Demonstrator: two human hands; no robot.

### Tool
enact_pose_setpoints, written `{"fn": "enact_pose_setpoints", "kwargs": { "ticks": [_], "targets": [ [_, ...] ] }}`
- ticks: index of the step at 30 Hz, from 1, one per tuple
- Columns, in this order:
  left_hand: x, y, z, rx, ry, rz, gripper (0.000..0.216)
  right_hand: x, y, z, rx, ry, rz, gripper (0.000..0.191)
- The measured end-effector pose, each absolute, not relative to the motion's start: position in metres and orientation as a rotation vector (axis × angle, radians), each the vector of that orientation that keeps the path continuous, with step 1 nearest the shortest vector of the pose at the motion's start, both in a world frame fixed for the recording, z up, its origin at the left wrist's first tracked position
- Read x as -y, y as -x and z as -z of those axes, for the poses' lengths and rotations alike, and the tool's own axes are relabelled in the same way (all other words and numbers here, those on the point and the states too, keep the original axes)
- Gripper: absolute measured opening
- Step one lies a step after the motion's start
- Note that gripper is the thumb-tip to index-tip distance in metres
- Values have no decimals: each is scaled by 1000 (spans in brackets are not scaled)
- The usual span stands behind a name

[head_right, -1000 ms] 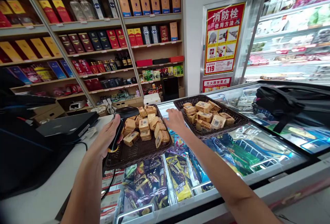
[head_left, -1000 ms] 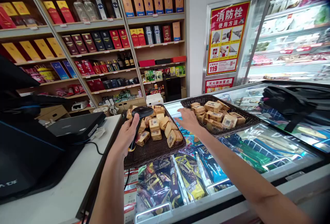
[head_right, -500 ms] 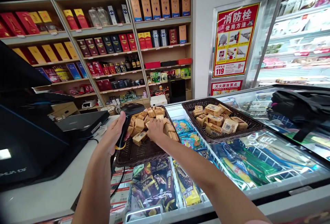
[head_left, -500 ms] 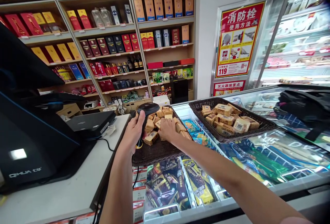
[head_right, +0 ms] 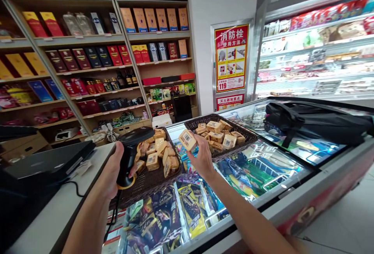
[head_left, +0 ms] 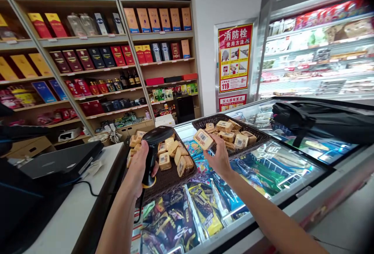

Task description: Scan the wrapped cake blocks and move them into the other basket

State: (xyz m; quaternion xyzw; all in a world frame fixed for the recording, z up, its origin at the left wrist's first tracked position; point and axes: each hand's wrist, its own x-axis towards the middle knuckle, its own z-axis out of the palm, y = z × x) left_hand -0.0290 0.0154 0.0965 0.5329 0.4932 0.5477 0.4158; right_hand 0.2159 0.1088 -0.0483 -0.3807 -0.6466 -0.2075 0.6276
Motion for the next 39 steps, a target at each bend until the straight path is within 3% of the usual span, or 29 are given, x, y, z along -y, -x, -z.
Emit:
{"fn": "enact_pose_setpoints", "kwargs": {
  "ticks": [8,23,35,39],
  "targets": [
    [-21,2,-75,-1243,-1379,-1111,69,-108,-221,55,1440,871,388,67],
    [-20,-5,-75,-1310,-1400,-1063,66,-109,-222,61,1459,940,334,65],
    [-23,5,-79,-1334,-1473,-1155,61,-154,-261,36,1435,1577,221,53],
    [-22,13,-85,-1330,-1467,-1189,59,-162,-260,33,1583,1581,256,44]
  ]
}}
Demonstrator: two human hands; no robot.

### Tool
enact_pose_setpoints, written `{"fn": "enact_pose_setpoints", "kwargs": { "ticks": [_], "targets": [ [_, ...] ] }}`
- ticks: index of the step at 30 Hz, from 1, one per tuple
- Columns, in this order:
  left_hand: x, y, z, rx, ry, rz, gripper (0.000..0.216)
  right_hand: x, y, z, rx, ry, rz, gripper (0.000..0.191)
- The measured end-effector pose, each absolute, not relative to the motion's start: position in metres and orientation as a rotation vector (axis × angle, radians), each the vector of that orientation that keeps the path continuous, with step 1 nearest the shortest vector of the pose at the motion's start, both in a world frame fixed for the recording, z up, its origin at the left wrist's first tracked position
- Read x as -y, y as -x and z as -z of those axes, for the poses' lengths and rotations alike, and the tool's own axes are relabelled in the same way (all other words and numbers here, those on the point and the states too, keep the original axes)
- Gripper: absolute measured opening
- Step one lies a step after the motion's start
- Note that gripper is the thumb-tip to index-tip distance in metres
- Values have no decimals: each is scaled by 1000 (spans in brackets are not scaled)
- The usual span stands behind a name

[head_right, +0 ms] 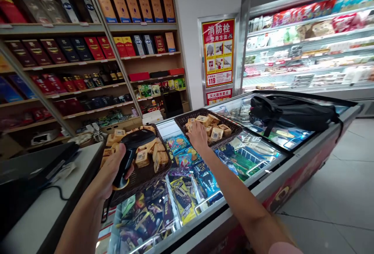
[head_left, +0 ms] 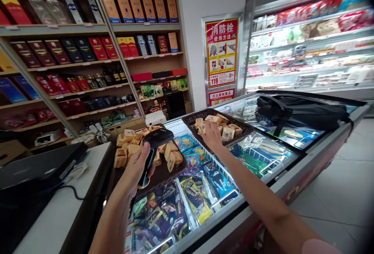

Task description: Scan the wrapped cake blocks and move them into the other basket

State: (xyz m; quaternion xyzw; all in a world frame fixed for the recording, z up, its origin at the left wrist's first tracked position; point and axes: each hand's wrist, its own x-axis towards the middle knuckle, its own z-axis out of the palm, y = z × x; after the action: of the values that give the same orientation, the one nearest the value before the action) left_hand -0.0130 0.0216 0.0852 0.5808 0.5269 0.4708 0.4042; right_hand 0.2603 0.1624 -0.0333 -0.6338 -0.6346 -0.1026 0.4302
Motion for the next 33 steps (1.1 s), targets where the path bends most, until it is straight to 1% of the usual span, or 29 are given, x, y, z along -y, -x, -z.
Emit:
{"fn": "enact_pose_setpoints", "kwargs": {
  "ticks": [3,7,11,15,21,24,27,30,33],
  "targets": [
    [-20,24,-92,-1321,-1421,-1220,61,-156,-243,40,1650,1453,282,33],
    [-20,43,-99,-1333,-1352,-1297,64,-149,-196,38,1862,1301,205,23],
    [-17,63,-103,-1328,-1343,-1337,66,-159,-132,26,2180,1200,202,22],
    [-13,74,-106,-1324,-1345,-1378,65,-180,-75,26,2501,1039,77,32],
    [-11,78,-106,-1287,-1334,-1376,65,-192,-42,38,2613,1021,-55,51],
    [-11,76,-106,-1274,-1341,-1368,67,-179,-46,32,2614,930,-68,70],
    [-9,70,-107,-1268,-1354,-1343,68,-159,-65,21,2429,822,-186,85],
    [-7,63,-108,-1264,-1356,-1314,67,-143,-103,17,2072,840,-385,88],
    [-6,52,-107,-1262,-1345,-1268,64,-138,-150,23,1725,913,-578,90]
  ]
}}
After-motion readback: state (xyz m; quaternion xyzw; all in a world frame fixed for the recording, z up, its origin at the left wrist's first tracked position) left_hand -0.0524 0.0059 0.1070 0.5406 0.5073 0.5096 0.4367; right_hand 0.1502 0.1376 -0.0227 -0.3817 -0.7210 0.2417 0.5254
